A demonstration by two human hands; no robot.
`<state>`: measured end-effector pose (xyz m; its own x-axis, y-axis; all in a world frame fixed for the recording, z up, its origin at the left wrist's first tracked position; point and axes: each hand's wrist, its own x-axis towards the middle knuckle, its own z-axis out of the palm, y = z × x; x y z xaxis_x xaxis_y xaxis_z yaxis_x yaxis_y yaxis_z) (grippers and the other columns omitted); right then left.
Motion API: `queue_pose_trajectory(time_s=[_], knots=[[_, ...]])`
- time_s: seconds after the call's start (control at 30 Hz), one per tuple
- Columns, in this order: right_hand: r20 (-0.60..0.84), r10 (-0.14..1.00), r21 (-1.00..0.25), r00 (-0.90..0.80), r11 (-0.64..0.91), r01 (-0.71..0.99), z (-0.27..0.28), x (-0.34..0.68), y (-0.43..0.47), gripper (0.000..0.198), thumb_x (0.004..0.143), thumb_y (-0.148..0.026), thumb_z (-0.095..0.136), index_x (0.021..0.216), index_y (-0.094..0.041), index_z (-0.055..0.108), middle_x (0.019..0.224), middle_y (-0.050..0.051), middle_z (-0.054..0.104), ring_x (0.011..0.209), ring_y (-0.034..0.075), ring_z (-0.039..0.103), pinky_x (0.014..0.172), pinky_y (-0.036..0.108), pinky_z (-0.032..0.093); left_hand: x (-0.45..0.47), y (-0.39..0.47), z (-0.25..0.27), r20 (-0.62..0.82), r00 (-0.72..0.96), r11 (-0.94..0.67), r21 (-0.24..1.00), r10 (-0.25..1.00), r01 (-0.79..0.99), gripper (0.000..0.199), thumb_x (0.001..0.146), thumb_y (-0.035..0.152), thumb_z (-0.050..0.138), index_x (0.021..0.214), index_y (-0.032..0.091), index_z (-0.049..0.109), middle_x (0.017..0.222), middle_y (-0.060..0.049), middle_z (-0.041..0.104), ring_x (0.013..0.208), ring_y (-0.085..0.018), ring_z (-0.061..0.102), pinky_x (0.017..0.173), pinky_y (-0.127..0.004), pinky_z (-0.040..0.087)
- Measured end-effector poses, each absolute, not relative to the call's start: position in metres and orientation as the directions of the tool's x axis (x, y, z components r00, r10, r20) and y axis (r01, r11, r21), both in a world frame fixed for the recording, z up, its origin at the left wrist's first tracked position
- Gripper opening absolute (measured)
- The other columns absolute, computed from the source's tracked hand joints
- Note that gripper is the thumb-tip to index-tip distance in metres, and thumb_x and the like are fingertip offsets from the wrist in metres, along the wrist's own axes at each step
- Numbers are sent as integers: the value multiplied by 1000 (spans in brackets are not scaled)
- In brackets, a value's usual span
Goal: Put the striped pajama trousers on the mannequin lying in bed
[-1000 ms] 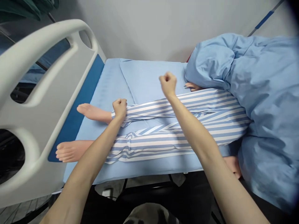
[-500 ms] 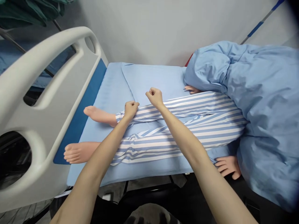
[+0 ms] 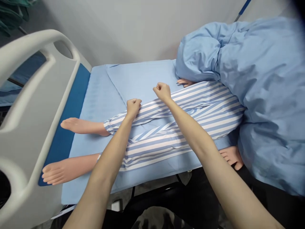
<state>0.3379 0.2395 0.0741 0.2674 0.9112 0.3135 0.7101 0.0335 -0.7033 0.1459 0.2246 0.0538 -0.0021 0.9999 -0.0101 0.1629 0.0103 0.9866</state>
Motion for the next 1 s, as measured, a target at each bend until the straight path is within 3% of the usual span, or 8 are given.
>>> queue_pose_trajectory(time_s=[0.13,0.27,0.43,0.53,0.73,1.0], knots=[[329,881,-663,340,-41,748,67,365,229,22,79,-20,53,62,-22,39,57,-2,39,60,15,36,65,28,29,153,233,66,-83,-34,86,992,996,87,29,72,22,58,49,19,40,44,3,36,44,-7,25,45,-23,21],[329,872,-677,364,-51,734,55,368,228,24,80,-21,54,63,-22,38,58,-3,38,60,14,35,65,27,30,194,241,76,16,2,-17,999,1000,37,31,75,21,59,50,20,39,45,4,36,44,-8,28,45,-22,23],[431,817,-724,384,59,687,60,395,243,27,86,-27,52,65,-22,37,59,-5,35,62,12,35,66,25,34,228,240,52,108,42,-114,979,993,168,36,72,13,61,47,19,35,47,5,30,49,-8,30,49,-21,24],[497,784,-702,372,112,703,62,420,243,27,87,-29,52,66,-22,37,60,-4,35,64,12,38,68,25,36,227,239,47,110,44,-116,982,993,151,38,73,12,59,47,19,33,48,5,30,49,-8,30,50,-22,24],[430,777,-743,460,15,670,48,422,231,25,84,-22,52,65,-22,35,62,-3,34,72,15,45,75,27,40,267,248,72,150,52,-153,987,987,56,39,76,12,60,50,19,32,49,5,28,50,-8,30,52,-24,25],[538,758,-706,368,167,689,57,460,251,30,94,-32,52,69,-21,38,69,-3,41,76,12,51,85,31,47,303,240,42,188,73,-202,933,979,297,41,75,9,65,50,20,35,52,5,27,56,-11,28,60,-28,25]])
